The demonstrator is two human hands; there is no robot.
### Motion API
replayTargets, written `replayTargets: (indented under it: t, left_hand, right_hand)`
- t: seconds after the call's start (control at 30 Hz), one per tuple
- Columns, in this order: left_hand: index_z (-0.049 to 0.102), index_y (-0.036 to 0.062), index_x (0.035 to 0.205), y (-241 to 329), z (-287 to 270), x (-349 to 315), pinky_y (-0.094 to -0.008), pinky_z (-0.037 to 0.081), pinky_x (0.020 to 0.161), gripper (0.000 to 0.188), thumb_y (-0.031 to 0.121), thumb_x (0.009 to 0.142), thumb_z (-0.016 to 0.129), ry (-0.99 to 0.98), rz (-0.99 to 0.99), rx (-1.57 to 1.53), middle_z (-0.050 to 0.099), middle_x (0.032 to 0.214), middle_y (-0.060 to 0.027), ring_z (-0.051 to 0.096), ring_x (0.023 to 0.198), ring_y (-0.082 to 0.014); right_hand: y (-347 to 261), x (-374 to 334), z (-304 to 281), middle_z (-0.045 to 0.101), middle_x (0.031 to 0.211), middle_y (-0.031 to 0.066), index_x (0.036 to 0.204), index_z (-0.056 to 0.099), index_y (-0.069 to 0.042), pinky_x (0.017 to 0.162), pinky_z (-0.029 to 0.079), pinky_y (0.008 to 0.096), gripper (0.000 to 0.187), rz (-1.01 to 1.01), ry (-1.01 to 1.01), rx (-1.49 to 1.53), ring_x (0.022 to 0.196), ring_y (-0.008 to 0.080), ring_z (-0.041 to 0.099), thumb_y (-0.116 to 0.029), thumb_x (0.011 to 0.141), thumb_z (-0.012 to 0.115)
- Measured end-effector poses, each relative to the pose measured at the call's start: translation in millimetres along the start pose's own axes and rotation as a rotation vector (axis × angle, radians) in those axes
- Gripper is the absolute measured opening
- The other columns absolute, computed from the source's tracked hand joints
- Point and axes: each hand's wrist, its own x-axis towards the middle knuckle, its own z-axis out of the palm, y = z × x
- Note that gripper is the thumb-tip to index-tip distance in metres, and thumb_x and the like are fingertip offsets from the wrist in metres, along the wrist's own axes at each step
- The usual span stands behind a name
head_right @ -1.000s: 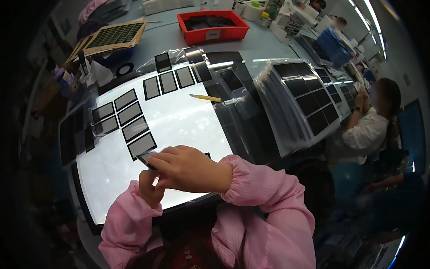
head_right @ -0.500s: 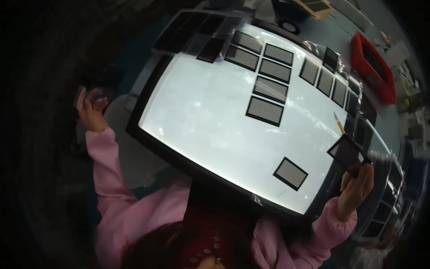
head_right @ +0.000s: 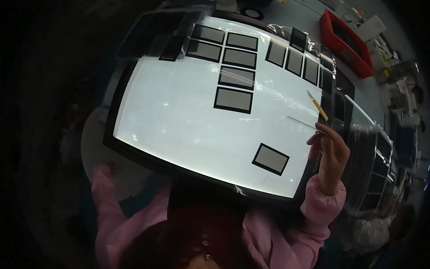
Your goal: Inspecting and organizing small glass slides or optical components on a light table at a manufacturing inspection station.
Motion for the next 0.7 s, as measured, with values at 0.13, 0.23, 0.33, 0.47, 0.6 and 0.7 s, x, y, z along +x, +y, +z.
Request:
replayTargets:
  t: [0.13,0.23,0.33,0.47,0.6,0.7]
  left_hand:
    - [0.067,0.0082,0.106,115,-78,-71,-0.0307,0.048,0.053,0.027,0.035,0.099,0.062,0.575,0.63,-0.122,0.064,0.076,-0.0038,0.058,0.062,-0.0131]
    - [0.068,0.0071,0.109,243,117,-116,-0.0265,0.048,0.062,0.029,0.035,0.1,0.062,0.504,1.109,-0.027,0.064,0.082,-0.0018,0.057,0.07,-0.0096]
    - [0.068,0.0072,0.115,282,268,-250,-0.0265,0.05,0.074,0.021,0.023,0.101,0.062,0.307,1.498,0.204,0.065,0.085,-0.0009,0.059,0.079,-0.0091]
    - [0.064,0.0023,0.12,279,449,-323,-0.034,0.053,0.088,0.041,-0.003,0.081,0.074,-0.263,1.831,0.668,0.071,0.105,-0.0129,0.069,0.102,-0.0251]
    - [0.051,0.0103,0.138,261,533,-318,-0.0431,0.045,0.106,0.068,0.017,0.078,0.083,-0.38,1.922,0.919,0.061,0.134,-0.0079,0.055,0.127,-0.0301]
    - [0.033,0.0118,0.151,256,556,-304,-0.0468,0.032,0.118,0.09,0.031,0.078,0.084,-0.379,1.849,1.079,0.052,0.147,-0.0033,0.042,0.14,-0.0281]
  right_hand:
    - [19,1,13,0.069,0.1,0.016,0.135,0.054,0.008,0.048,0.043,0.0205,0.067,0.063,-0.237,0.261,0.066,0.0152,0.065,-0.045,0.096,0.065]
    - [12,-9,26,0.068,0.094,0.0138,0.13,0.058,0.007,0.047,0.042,0.0193,0.051,0.131,-0.104,0.093,0.064,0.0118,0.063,-0.032,0.097,0.066]
    - [13,-5,29,0.067,0.087,0.0103,0.123,0.06,0.006,0.045,0.04,0.0184,0.032,0.203,-0.048,-0.008,0.059,0.0078,0.059,-0.012,0.096,0.065]
    - [15,-10,26,0.065,0.079,0.0068,0.122,0.059,0.004,0.043,0.037,0.0179,0.029,0.264,0.042,0.039,0.054,0.0044,0.054,-0.001,0.094,0.063]
    - [24,-13,16,0.063,0.073,0.004,0.119,0.062,0.004,0.041,0.037,0.0183,0.026,0.372,-0.014,0.006,0.051,0.0039,0.052,-0.004,0.094,0.065]
    - [32,-15,17,0.061,0.07,0.0015,0.117,0.064,0.004,0.04,0.036,0.0187,0.024,0.423,0.004,0.011,0.049,0.0037,0.051,-0.006,0.095,0.065]
